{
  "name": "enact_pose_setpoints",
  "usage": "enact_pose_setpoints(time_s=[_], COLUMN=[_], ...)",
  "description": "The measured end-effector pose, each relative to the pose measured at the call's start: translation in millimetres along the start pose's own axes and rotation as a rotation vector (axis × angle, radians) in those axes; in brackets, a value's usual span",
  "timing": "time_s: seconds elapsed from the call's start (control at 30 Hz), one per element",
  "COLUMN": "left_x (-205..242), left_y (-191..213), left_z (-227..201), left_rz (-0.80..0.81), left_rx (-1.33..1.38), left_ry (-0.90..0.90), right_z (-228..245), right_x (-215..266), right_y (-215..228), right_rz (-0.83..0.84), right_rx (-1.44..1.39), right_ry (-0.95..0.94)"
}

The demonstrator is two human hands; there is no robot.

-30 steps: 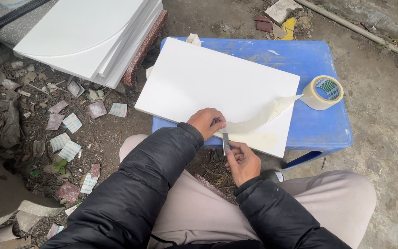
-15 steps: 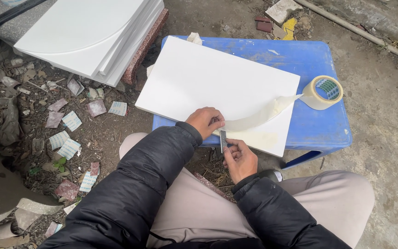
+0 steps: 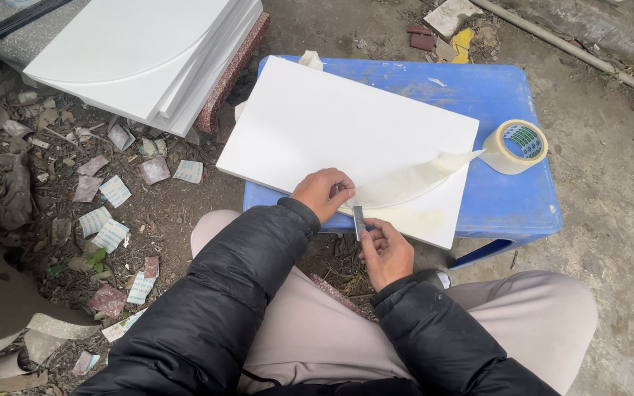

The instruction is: Peeling back protective film from a white board and using a utility blade to cut a curved shape into the film using tape as a guide.

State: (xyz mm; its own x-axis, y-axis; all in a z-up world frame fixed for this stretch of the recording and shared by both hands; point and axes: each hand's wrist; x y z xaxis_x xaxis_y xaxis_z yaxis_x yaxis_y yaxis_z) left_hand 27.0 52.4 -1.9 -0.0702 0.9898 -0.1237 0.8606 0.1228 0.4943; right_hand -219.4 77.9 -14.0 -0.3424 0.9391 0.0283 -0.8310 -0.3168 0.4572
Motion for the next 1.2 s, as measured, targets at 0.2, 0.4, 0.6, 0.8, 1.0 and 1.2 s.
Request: enact_pose_setpoints(time_s=[0.2,0.4,0.6,0.8,1.0,1.2], left_x=[-2,-3,-1,-7,-21,-41], left_y=[-6,1,3,18,37,-25], left_z=[4,-3,-6,-13,-20,-66], left_rz=[-0.006,0.024,0.032,-0.084,-0.177,0.19], left_rx=[0.015,-0.017,0.02,0.048,0.08,-0.238], left_ry=[-0.03,-0.056,-0.059,-0.071,-0.051,0.127], right_z=[-13,-4,-5,-11,-41,-48], right_x=[3,-1,-4,9,21,22], right_y=[-2,-7,-12,-1,13,24], right_rz=[-0.013,0.009,0.037,0.081,0.07,0.142], right_rx=[-0.049,-0.036,-0.041,-0.082,-0.139,-0.146], right_ry=[-0.025,-0.042,-0.022,0.005,-0.004,-0.002])
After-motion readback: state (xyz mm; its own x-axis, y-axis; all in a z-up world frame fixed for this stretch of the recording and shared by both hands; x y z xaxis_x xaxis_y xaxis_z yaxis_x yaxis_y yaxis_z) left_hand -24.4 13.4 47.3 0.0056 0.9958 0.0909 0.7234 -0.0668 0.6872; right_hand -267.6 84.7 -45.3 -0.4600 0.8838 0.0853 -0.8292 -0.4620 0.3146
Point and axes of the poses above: each hand's wrist, its own x-axis away from the middle knuckle, its own y-axis out of the back of the hand, z = x × y, and after that the axes turned 9 degrees about x, right-handed
